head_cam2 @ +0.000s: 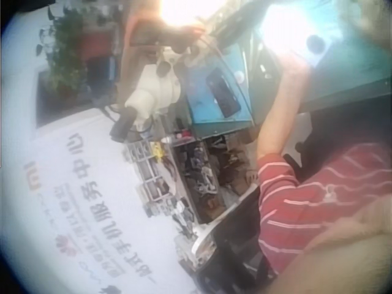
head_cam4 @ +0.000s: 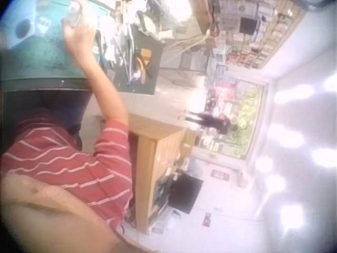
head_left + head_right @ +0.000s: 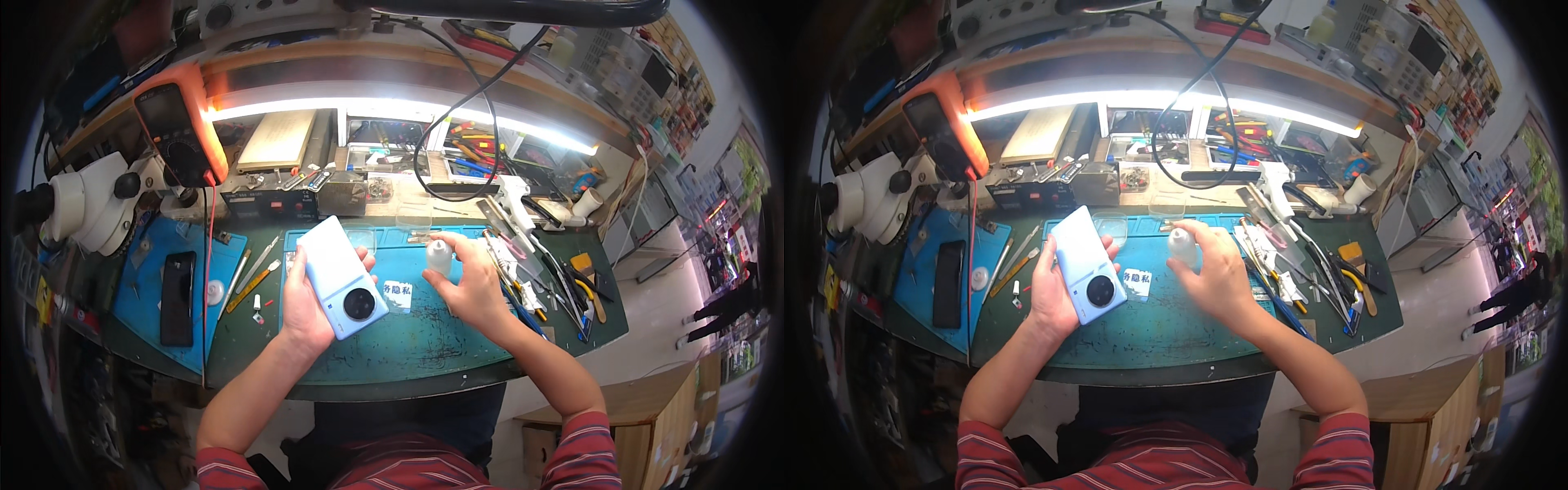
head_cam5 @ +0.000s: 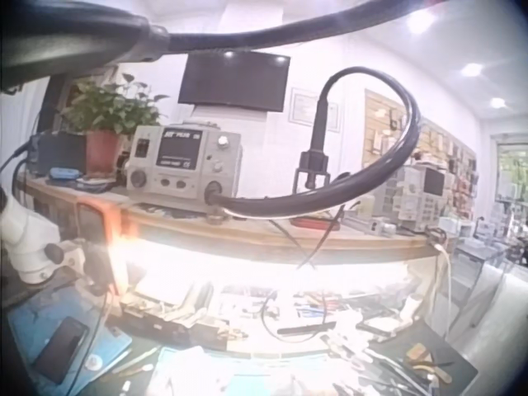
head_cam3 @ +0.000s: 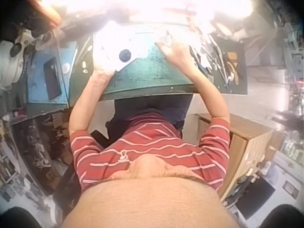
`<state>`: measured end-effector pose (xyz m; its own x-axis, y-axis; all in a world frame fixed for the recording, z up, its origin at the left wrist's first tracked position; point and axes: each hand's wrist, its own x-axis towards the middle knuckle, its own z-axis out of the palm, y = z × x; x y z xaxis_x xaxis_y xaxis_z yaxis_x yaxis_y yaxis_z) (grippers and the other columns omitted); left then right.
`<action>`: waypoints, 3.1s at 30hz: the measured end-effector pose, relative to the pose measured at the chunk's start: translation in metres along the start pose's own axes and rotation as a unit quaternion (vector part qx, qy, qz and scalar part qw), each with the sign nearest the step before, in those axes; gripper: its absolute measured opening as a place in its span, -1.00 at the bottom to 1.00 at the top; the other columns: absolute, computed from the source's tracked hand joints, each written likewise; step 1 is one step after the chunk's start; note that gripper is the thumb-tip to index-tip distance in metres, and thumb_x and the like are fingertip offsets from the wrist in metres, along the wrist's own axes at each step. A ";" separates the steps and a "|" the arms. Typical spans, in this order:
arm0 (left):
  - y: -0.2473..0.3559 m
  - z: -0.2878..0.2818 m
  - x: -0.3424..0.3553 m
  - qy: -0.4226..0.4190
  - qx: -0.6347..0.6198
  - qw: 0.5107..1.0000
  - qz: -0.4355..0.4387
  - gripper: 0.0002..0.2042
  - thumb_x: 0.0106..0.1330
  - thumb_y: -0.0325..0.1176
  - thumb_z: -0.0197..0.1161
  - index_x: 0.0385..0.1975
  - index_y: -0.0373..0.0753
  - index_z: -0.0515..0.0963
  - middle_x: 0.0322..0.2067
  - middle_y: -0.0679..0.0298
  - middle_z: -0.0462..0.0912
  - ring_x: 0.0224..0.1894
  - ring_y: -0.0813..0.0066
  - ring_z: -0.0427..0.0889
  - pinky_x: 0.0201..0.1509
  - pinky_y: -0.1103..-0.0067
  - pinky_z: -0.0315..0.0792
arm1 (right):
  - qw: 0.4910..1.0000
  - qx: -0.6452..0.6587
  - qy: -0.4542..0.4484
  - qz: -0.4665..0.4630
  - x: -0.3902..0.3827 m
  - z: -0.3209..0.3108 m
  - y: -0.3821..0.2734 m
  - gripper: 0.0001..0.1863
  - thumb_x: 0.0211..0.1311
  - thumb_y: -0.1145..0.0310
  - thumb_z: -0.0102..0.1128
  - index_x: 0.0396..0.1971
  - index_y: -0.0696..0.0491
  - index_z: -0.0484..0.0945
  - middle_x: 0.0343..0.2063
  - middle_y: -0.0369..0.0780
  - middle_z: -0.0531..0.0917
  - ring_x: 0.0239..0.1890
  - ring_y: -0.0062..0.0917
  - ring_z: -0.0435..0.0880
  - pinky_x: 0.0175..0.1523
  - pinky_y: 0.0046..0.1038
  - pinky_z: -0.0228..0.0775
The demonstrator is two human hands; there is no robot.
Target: The person removes the back cover of a smartphone, then uses a screwdriver and tweezers to detach internal components and adhesive strips. The person handles the phone and small parts throughout the process.
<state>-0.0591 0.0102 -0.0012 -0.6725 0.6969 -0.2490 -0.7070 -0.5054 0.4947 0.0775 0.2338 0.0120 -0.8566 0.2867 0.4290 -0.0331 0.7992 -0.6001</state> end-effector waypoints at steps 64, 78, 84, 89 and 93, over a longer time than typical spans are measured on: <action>-0.018 0.007 -0.018 -0.045 0.313 0.948 0.032 -0.61 0.54 -0.31 0.30 0.24 -0.36 0.46 0.10 -0.03 0.70 -0.01 0.15 0.82 0.04 0.27 0.76 | 0.891 0.299 -0.288 0.186 -0.025 0.020 -0.024 -0.72 0.37 0.25 0.46 -0.39 0.18 0.70 -0.56 -0.22 0.76 -0.50 -0.62 0.77 -0.39 -0.53 0.56; -0.017 0.004 -0.013 -0.011 0.275 0.961 0.038 -0.56 0.53 -0.27 0.29 0.30 -0.30 0.42 0.19 0.11 0.62 0.04 0.16 0.77 0.06 0.22 0.72 | 0.865 0.338 -0.295 0.225 -0.024 0.018 -0.024 -0.69 0.39 0.20 0.48 -0.38 0.17 0.71 -0.54 -0.26 0.76 -0.48 -0.67 0.76 -0.38 -0.59 0.54; -0.020 0.003 -0.013 -0.005 0.268 0.961 0.065 -0.58 0.54 -0.27 0.28 0.29 -0.27 0.42 0.19 0.14 0.61 0.03 0.22 0.76 0.05 0.25 0.72 | 0.861 0.340 -0.297 0.233 -0.024 0.018 -0.024 -0.69 0.38 0.20 0.48 -0.36 0.17 0.72 -0.54 -0.26 0.76 -0.48 -0.67 0.76 -0.38 -0.59 0.55; -0.025 0.009 -0.015 0.022 0.257 0.960 0.108 -0.63 0.57 -0.30 0.23 0.25 -0.31 0.44 0.16 0.10 0.62 0.03 0.19 0.76 0.03 0.24 0.71 | 0.855 0.351 -0.290 0.249 -0.025 0.020 -0.023 -0.69 0.38 0.20 0.49 -0.35 0.18 0.73 -0.55 -0.26 0.75 -0.49 -0.67 0.75 -0.38 -0.60 0.57; -0.024 0.006 -0.016 0.020 0.259 0.958 0.122 -0.54 0.56 -0.23 0.27 0.33 -0.27 0.37 0.22 0.14 0.58 0.12 0.22 0.70 0.15 0.25 0.65 | 0.850 0.365 -0.278 0.259 -0.025 0.020 -0.026 -0.69 0.39 0.21 0.48 -0.35 0.19 0.73 -0.54 -0.26 0.75 -0.49 -0.68 0.75 -0.38 -0.61 0.58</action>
<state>-0.0303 0.0145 -0.0039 -0.8196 0.5642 -0.0997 -0.3304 -0.3233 0.8867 0.0894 0.1953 0.0030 -0.9580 0.0443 -0.2833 0.2852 0.0439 -0.9575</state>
